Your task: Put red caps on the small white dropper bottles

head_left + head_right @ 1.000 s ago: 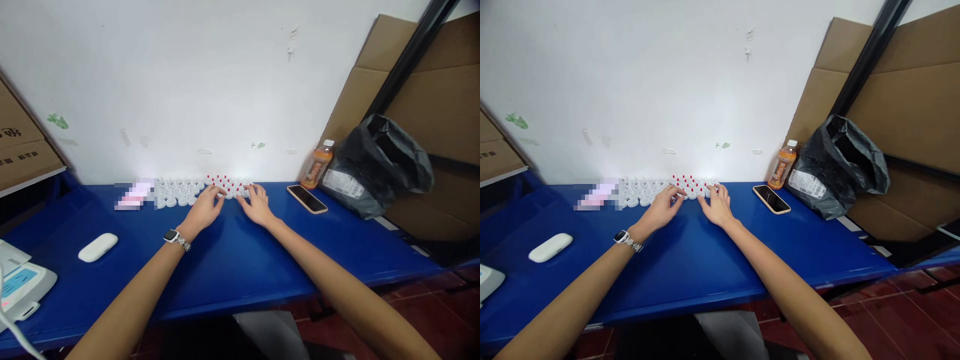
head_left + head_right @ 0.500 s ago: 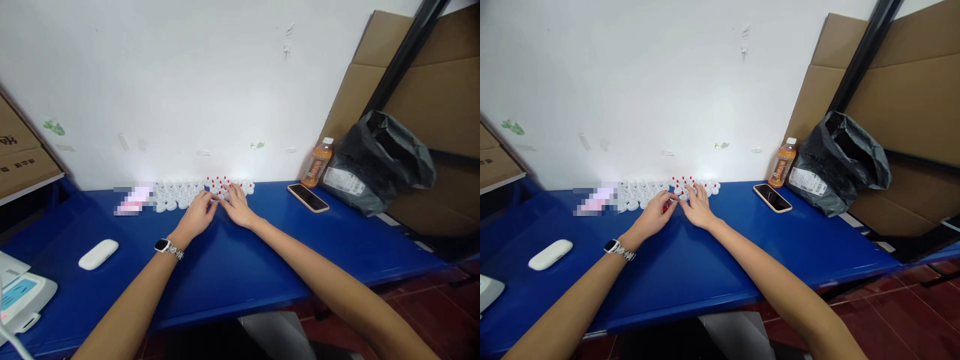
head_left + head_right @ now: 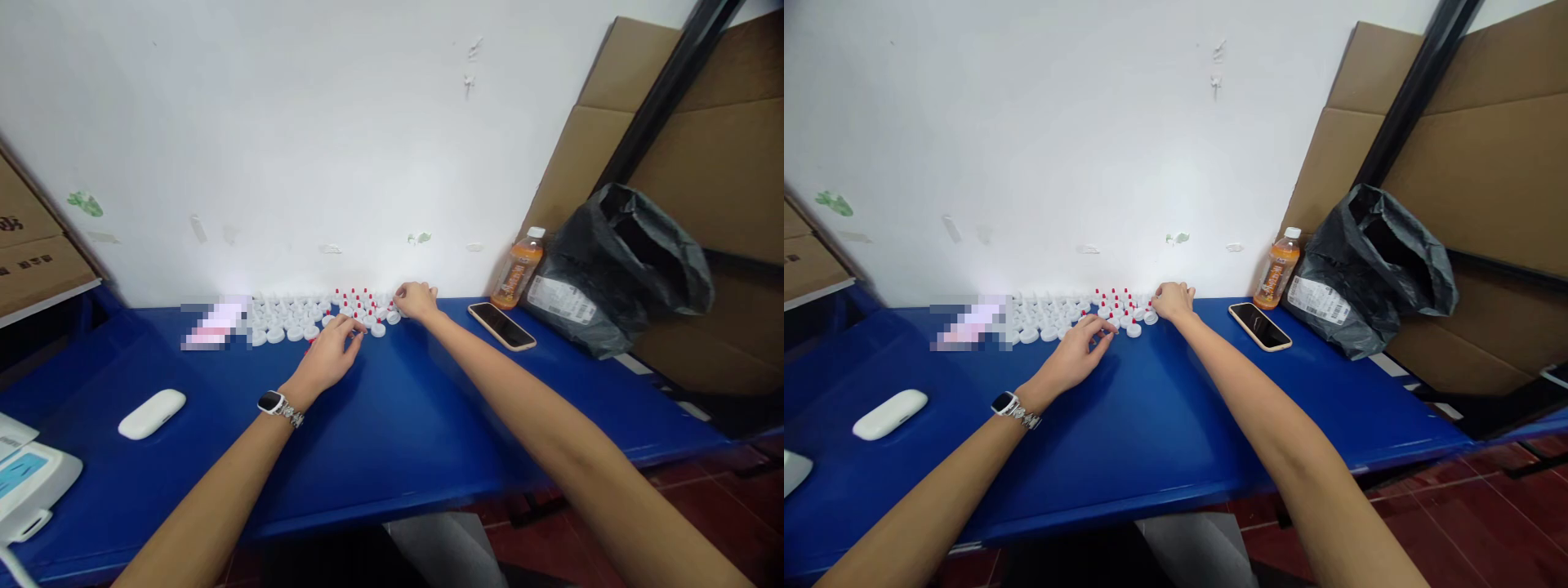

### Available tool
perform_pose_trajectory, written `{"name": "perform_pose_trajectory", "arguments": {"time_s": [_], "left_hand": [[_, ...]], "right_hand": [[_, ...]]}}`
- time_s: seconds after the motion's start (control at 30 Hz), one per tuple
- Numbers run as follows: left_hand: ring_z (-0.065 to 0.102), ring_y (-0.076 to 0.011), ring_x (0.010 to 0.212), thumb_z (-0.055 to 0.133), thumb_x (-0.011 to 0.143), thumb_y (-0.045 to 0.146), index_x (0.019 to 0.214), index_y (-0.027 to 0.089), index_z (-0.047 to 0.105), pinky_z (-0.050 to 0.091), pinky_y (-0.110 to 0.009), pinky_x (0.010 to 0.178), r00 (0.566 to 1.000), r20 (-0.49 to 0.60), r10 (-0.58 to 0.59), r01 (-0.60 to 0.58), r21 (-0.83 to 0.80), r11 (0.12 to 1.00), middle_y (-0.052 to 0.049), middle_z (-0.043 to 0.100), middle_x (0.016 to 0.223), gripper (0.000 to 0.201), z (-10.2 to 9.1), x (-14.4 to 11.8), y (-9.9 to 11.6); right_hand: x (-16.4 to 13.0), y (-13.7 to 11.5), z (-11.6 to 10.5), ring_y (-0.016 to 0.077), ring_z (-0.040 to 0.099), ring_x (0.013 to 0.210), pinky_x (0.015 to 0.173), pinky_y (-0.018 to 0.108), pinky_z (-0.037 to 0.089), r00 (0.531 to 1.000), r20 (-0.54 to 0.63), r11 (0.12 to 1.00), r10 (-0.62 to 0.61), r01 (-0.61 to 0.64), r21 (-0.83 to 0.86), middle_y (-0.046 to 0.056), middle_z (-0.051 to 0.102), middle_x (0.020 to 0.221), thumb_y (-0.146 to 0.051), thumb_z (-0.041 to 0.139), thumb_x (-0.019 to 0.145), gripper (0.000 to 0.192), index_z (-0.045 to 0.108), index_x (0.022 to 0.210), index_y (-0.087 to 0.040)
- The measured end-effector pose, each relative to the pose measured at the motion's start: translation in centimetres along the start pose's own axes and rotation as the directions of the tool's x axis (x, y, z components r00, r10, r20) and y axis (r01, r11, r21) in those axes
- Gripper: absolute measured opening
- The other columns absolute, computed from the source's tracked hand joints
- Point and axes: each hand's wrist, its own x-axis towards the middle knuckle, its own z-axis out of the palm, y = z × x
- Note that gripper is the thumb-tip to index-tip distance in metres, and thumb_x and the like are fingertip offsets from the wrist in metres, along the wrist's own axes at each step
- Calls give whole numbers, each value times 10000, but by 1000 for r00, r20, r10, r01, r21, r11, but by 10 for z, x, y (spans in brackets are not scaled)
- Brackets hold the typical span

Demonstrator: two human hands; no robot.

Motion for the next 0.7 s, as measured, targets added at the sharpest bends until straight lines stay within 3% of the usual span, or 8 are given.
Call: {"name": "perform_pose_trajectory", "arguments": {"time_s": [0.17, 0.33, 0.43, 0.5, 0.57, 0.63, 0.7], "left_hand": [[613, -201, 930, 450, 977, 302, 1021, 200, 638, 503, -381, 868, 1000, -11, -21, 21, -16, 1000, -70, 607, 1046, 219, -4, -3, 2], [609, -193, 941, 486, 971, 316, 1134, 196, 595, 502, -368, 886, 995, -98, -24, 24, 4, 1000, -78, 597, 1114, 230, -10, -4, 9], [596, -209, 1052, 544, 952, 340, 1313, 207, 505, 487, -374, 967, 988, -150, 41, -34, 52, 998, -103, 552, 1273, 387, -17, -6, 11], [573, -233, 1127, 549, 954, 355, 1353, 211, 485, 462, -396, 1015, 989, -116, 96, -84, 103, 991, -109, 559, 1298, 429, -22, -10, 8], [570, -250, 1142, 519, 973, 375, 1320, 209, 518, 457, -412, 1016, 994, -45, 101, -95, 129, 987, -103, 608, 1238, 385, -28, -16, 2], [590, -255, 1103, 485, 987, 407, 1284, 208, 543, 472, -415, 978, 998, 7, 55, -55, 131, 990, -100, 641, 1168, 362, -34, -26, -8], [612, -256, 1053, 453, 994, 445, 1268, 203, 543, 485, -411, 933, 1000, 17, -14, 11, 135, 991, -108, 647, 1146, 376, -42, -36, -17]], "right_hand": [[3, -4, -5, 238, 626, 973, 950, 414, 305, 1000, 28, 1000, -5, 5, 9, 103, 752, 944, -184, 530, 845, 234, 756, 904, -179], [-30, -15, -32, 224, 627, 939, 966, 416, 333, 970, -220, 968, -100, 146, 203, 53, 750, 911, -242, 530, 882, 218, 739, 922, -193], [-64, -35, -35, 183, 629, 812, 821, 327, 435, 959, -188, 822, -212, 279, 497, 40, 747, 881, -274, 585, 861, 194, 743, 928, -184], [-85, -51, -29, 162, 628, 751, 736, 289, 458, 946, -113, 667, -305, 297, 683, 39, 741, 840, -297, 599, 864, 200, 741, 915, -165], [-100, -66, -19, 150, 630, 728, 709, 274, 465, 930, -77, 575, -358, 285, 767, 41, 740, 819, -309, 616, 860, 200, 736, 890, -153], [-107, -77, -9, 146, 638, 731, 707, 269, 471, 924, -65, 548, -376, 278, 789, 38, 740, 812, -323, 609, 872, 211, 730, 898, -152], [-108, -83, -1, 148, 647, 742, 713, 271, 476, 930, -65, 575, -361, 277, 770, 33, 738, 815, -329, 581, 898, 229, 718, 967, -159]]}}
